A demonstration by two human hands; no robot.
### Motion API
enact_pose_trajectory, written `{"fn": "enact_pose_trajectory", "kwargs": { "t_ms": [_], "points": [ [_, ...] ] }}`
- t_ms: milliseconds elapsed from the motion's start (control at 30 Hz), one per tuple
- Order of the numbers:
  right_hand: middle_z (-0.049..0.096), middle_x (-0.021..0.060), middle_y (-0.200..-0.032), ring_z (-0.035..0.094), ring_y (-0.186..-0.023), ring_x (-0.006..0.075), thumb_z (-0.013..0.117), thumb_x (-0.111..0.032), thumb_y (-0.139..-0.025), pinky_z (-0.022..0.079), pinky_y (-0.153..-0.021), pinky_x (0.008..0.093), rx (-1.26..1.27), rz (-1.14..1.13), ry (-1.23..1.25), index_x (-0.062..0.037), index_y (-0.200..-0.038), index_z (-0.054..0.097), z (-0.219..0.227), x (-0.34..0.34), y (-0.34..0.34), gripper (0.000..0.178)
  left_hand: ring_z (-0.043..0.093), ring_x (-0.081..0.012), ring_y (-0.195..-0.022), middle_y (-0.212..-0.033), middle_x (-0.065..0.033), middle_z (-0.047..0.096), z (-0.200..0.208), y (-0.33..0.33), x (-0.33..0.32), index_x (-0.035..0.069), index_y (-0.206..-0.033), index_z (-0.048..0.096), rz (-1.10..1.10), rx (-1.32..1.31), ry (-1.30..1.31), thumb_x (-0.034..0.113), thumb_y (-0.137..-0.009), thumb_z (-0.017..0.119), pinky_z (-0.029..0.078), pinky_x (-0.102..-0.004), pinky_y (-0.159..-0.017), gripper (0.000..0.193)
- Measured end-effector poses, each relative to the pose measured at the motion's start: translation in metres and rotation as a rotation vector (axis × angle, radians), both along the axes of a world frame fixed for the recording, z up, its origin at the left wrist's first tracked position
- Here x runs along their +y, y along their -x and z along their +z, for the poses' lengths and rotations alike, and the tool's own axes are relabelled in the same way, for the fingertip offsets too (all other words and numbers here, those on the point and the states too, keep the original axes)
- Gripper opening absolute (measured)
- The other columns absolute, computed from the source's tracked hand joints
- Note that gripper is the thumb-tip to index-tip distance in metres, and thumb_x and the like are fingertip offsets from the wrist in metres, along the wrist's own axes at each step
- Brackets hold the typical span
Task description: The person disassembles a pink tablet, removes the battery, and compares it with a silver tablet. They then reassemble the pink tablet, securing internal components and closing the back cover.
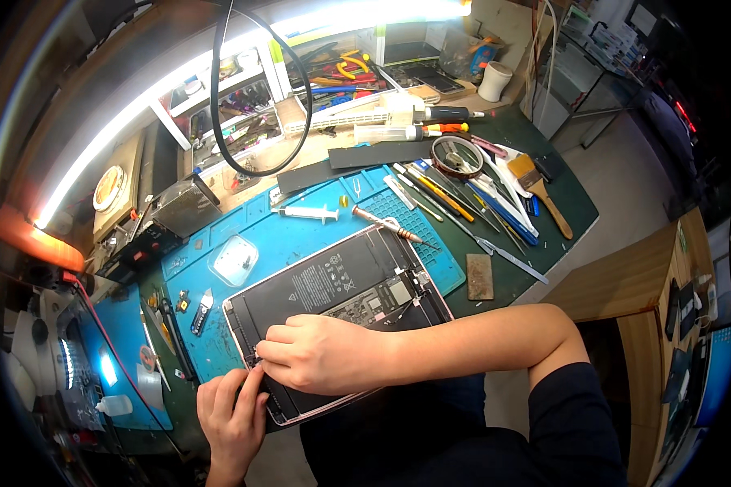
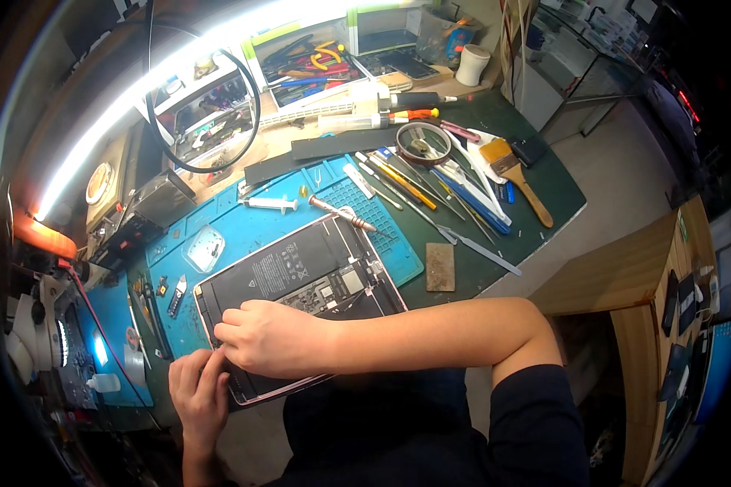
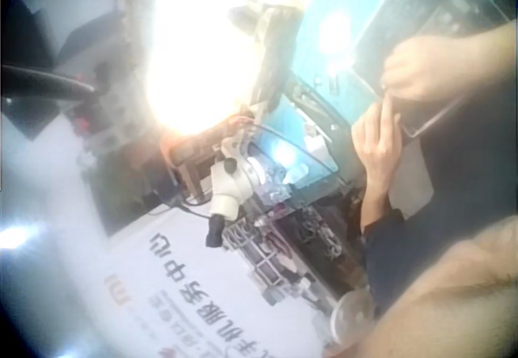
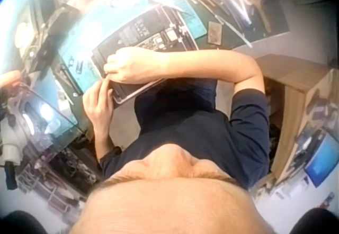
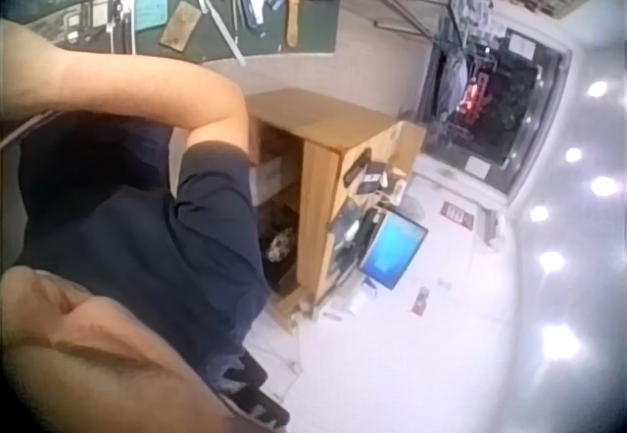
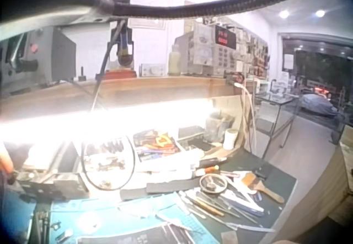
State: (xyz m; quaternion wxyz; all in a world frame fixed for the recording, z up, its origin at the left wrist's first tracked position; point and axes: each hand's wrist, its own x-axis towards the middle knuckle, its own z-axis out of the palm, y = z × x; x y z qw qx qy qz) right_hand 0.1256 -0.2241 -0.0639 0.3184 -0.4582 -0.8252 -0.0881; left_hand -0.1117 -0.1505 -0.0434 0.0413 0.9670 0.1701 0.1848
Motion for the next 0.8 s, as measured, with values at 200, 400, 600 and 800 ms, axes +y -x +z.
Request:
{"fn": "enact_pose_trajectory", "kwargs": {
  "t_ms": [200, 400, 600, 800],
  "points": [
    [0.061, 0.0012, -0.087, 0.06, -0.09, 0.0184, 0.067, -0.016, -0.085, 0.049, -0.073, 0.0304, 0.0, 0.002, 0.023, -0.0103, -0.074, 0.071, 0.001, 0.0, 0.0, 0.013, 0.061, -0.0287, -0.099, -0.114, -0.0089, 0.065, -0.001, 0.001, -0.001, 0.004, -0.123, 0.074, 0.016, -0.004, 0.002, 0.016, -0.092, 0.072, 0.047, -0.0425, -0.086, 0.033],
    [0.064, 0.0036, -0.089, 0.063, -0.091, 0.021, 0.068, -0.015, -0.084, 0.052, -0.074, 0.0328, 0.024, 0.016, 0.051, -0.0095, -0.077, 0.073, 0.002, -0.002, -0.001, 0.01, 0.061, -0.0286, -0.1, -0.113, -0.0088, 0.066, -0.001, -0.002, -0.004, 0.004, -0.122, 0.075, 0.038, -0.005, 0.002, 0.017, -0.093, 0.072, 0.047, -0.0424, -0.087, 0.031],
    [0.067, 0.0091, -0.102, 0.069, -0.098, 0.0275, 0.068, -0.009, -0.088, 0.058, -0.085, 0.0382, 0.283, 0.077, 0.318, -0.0052, -0.097, 0.073, 0.039, 0.003, -0.035, 0.011, 0.064, -0.0288, -0.097, -0.111, -0.0087, 0.069, 0.001, -0.003, -0.004, 0.003, -0.118, 0.076, 0.033, -0.051, 0.02, 0.015, -0.092, 0.073, 0.048, -0.0423, -0.086, 0.029],
    [0.077, 0.0159, -0.1, 0.075, -0.092, 0.0313, 0.068, -0.015, -0.096, 0.06, -0.083, 0.0426, 0.169, -0.415, 0.349, -0.01, -0.105, 0.078, 0.085, 0.018, -0.117, 0.014, 0.07, -0.0307, -0.088, -0.101, -0.0109, 0.074, 0.002, 0.003, 0.0, 0.002, -0.111, 0.075, 0.031, -0.209, 0.027, 0.01, -0.091, 0.075, 0.055, -0.041, -0.077, 0.021]
  ]
}}
